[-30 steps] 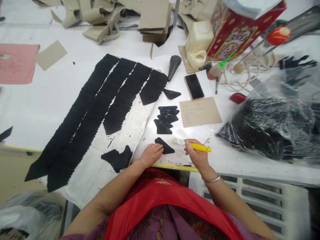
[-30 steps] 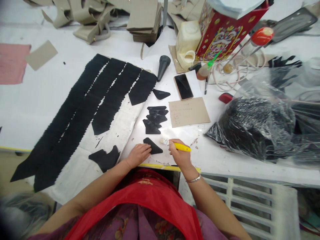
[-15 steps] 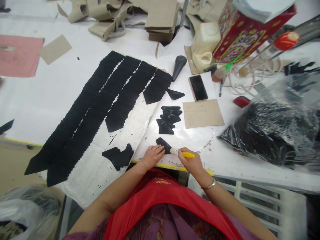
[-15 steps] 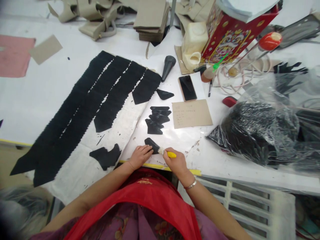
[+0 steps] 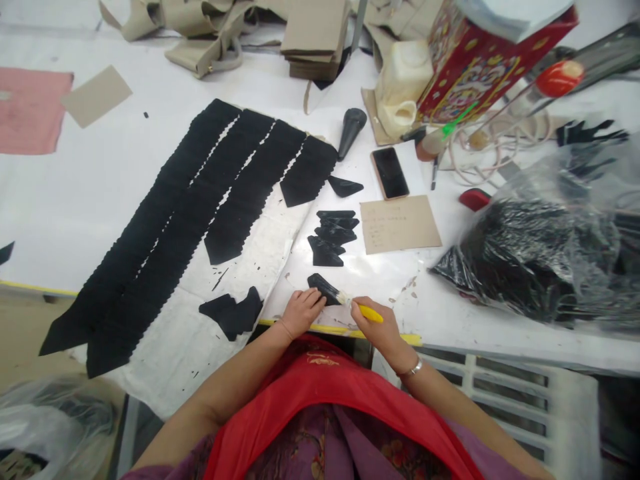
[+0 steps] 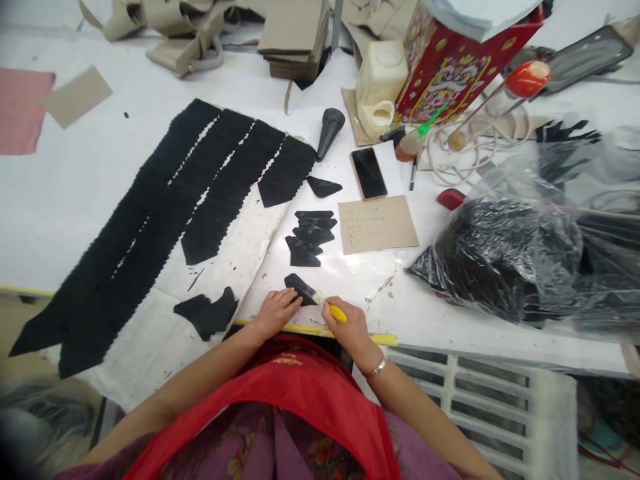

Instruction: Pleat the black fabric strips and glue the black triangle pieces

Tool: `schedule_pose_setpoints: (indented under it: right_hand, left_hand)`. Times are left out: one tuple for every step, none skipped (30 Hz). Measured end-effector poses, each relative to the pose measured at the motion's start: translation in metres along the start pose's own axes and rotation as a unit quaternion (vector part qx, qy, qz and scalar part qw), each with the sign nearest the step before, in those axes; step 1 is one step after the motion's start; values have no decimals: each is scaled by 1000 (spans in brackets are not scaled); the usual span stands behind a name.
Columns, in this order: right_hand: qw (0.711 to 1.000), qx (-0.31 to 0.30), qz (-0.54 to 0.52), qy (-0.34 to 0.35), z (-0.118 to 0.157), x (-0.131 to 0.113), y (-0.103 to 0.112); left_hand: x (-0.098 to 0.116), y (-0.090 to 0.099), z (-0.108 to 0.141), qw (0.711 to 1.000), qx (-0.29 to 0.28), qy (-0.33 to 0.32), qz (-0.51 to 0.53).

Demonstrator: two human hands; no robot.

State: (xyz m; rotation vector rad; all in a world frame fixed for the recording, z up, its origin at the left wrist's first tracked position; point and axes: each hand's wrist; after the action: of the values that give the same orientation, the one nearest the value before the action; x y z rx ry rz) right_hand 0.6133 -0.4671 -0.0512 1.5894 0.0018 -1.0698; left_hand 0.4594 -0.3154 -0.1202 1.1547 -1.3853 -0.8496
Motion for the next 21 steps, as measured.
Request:
schedule_pose_setpoints:
  right_hand:
    - [1000,1,9,-6,8,3,6]
    - [1000,6,12,-8,13,4,10]
    - [1000,14,8,-6,15,3,12]
    - [1000,20,-3,2,14,2,11]
    - [999,24,-18,13,12,-1,8]
    - [999,23,-32,25,10,-3,4]
    - [998,18,-41,33,7,-4,1]
    - [998,11,-42,34,6,-4,-1]
    - [999,7,-35,27,6,-2,-1]
    - [1000,8,-22,12,7,0,1]
    - [1000,14,-7,-5,9,3,4]
    - [1000,22,4,-20,12,6,8]
    - [999,30,8,-30,14,7,12]
    - [999,33,3,-35,14,8,15]
    - [999,31,-7,-34,13,7,18]
    - [999,26,-15,-30,11,5,19]
    - [999,18,-17,-26,7,2,19]
    - [1000,15,-10,-24,1,-2,18]
    - [1000,17,-1,-23,-6,-6,15]
    - [1000,23,3,-20,-13,-11,12]
    - [999,31,-4,-16,-21,-16,8]
  left_hand:
    - [0,-1,0,1000,6,0,2]
    - [1,-1,0,1000,11,0,4]
    - [1,0,0,1000,13,1,5]
    - [1,0,-1,1000,11,2,5]
    - [2,1,-1,1000,4,2,4]
    - [2,3,-1,1000,-8,2,2]
    - [2,4,-1,1000,-22,1,0]
    - [2,5,-1,999,-36,1,-1]
    - [2,6,-2,999,-48,0,-2]
    - [2,7,-2,998,-56,0,-1]
    - [2,8,-2,998,-62,-1,-1]
    - [2,8,-3,998,-67,-3,0]
    - [2,9,-4,998,-69,-4,1]
    - [2,10,-5,997,-71,-6,2]
    - [2,11,-6,997,-74,-7,2]
    - [3,12,-8,997,-78,-8,3]
    - [3,14,-9,996,-85,-8,3]
    - [3,15,-11,996,-93,-9,2]
    - [4,17,-12,995,-103,-11,1]
    - [4,18,-13,994,-111,-13,-2]
    - [5,19,-13,993,-116,-14,-3]
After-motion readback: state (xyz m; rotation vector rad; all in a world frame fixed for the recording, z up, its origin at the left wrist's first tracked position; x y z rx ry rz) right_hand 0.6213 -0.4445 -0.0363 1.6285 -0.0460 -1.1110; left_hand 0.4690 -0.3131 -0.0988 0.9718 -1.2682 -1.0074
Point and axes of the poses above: each hand's wrist, its own z-axis away from the middle knuckle, its own y-axis out of the back of the hand, x = y × z, and after that the axes turned 1 degree about z, right-handed
